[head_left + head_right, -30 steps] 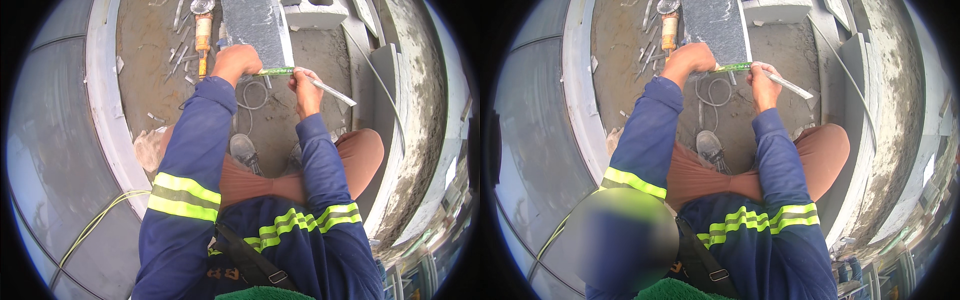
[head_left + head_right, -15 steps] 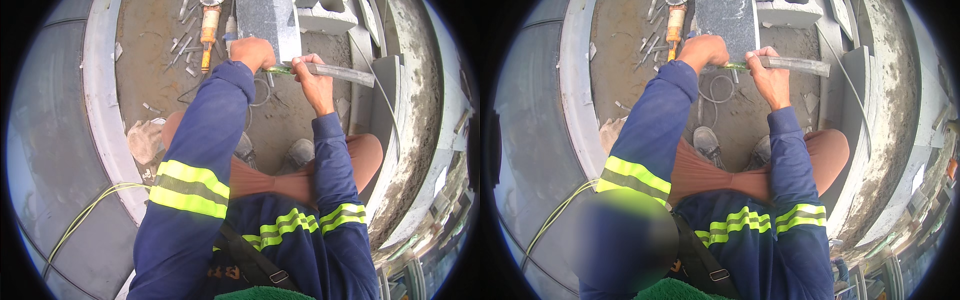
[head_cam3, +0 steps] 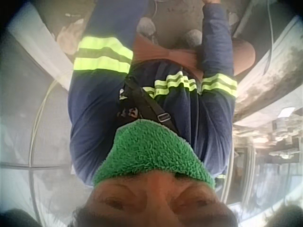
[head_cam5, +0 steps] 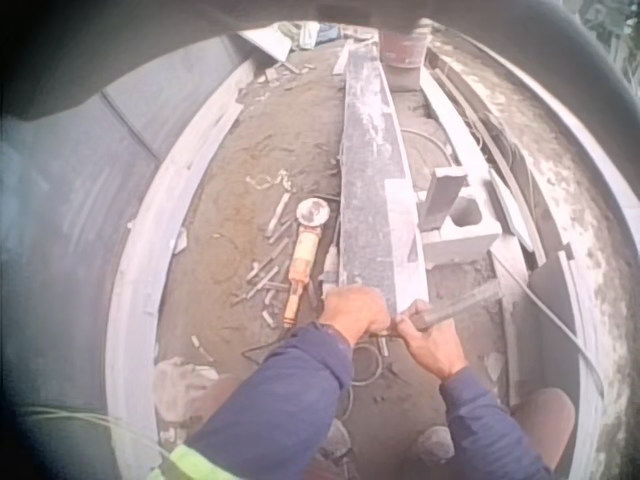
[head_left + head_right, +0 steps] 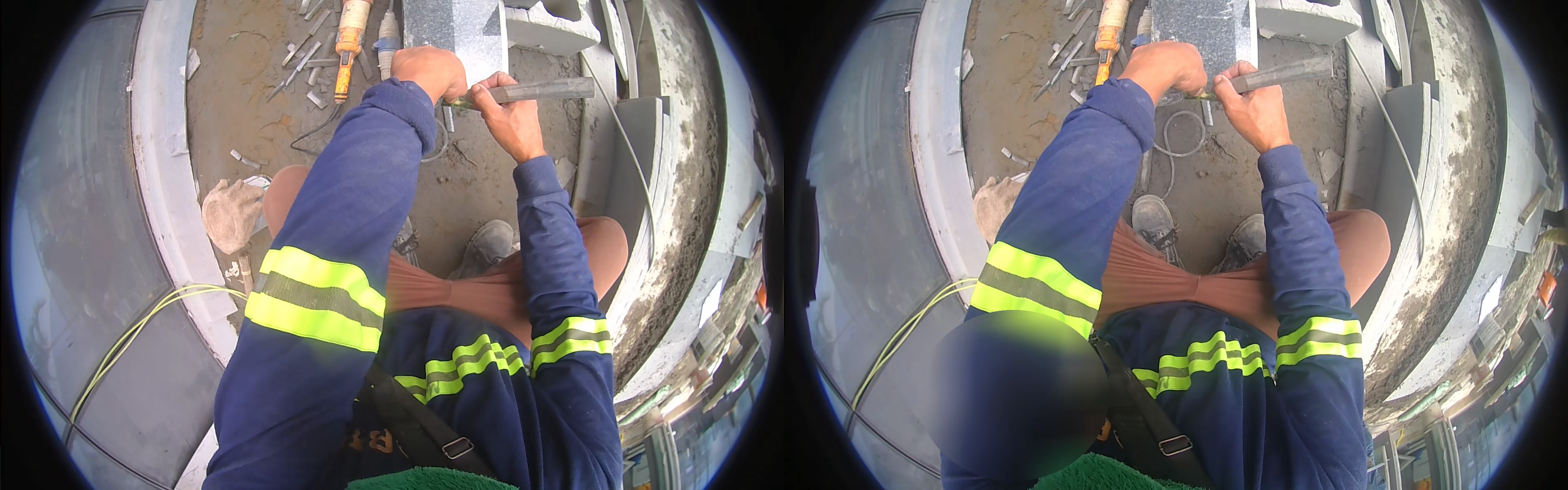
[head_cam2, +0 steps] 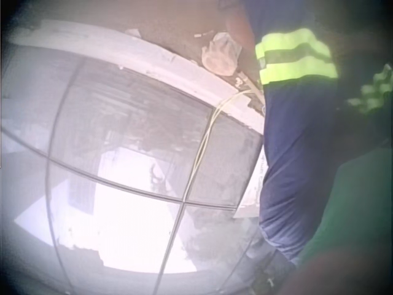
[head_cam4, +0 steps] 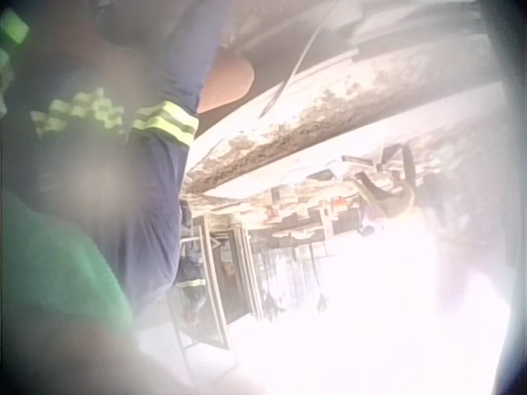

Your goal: The person measures and marks a long metal profile using a tape measure and a marker, then positions the profile along a curved track and aligns it with a second profile. The person also briefly touches their face and adjusts the head-mounted camera.

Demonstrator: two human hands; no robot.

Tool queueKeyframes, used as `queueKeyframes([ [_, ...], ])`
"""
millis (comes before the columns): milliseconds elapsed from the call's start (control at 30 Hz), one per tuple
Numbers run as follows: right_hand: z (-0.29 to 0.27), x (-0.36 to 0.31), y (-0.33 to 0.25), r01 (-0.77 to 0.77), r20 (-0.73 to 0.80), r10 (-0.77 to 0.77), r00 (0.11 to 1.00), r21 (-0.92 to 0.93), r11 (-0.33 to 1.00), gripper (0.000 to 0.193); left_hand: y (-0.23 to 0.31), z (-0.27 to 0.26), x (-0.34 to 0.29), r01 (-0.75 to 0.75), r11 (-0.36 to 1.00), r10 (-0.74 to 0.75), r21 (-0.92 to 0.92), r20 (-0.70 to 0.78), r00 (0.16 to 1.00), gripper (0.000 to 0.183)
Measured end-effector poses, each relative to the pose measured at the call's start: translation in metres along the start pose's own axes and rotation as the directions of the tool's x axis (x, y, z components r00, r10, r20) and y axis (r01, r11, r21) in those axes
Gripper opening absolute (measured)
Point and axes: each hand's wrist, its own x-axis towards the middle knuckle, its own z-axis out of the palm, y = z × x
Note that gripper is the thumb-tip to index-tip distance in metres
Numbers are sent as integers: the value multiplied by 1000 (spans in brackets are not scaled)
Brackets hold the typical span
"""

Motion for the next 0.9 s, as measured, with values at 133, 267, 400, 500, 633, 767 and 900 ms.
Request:
queueKeyframes([
  [133,1,1,0,12,5,-12,1000,-26,1000,27,-1,2,2,0,1000,0,2,-6,1000,34],
  [267,1,1,0,13,4,-13,1000,-29,1000,27,-1,2,3,-4,1000,4,-1,3,1000,33],
  [400,1,0,1,28,-1,-28,1000,-36,999,27,-1,3,4,-14,1000,14,-3,-1,1000,32],
  [500,1,0,1,43,3,-43,999,-56,997,28,-1,4,5,7,1000,-6,14,-7,1000,32],
  [633,2,1,1,73,7,-73,997,-96,993,27,0,1,1,2,1000,-2,10,4,1000,33],
  [767,4,1,1,127,9,-127,992,-157,979,24,-2,2,-1,-24,1000,24,5,-17,1000,34],
  [900,7,-2,-9,130,2,-132,991,-175,976,23,-4,7,-5,-51,999,50,-5,-64,997,34],
])
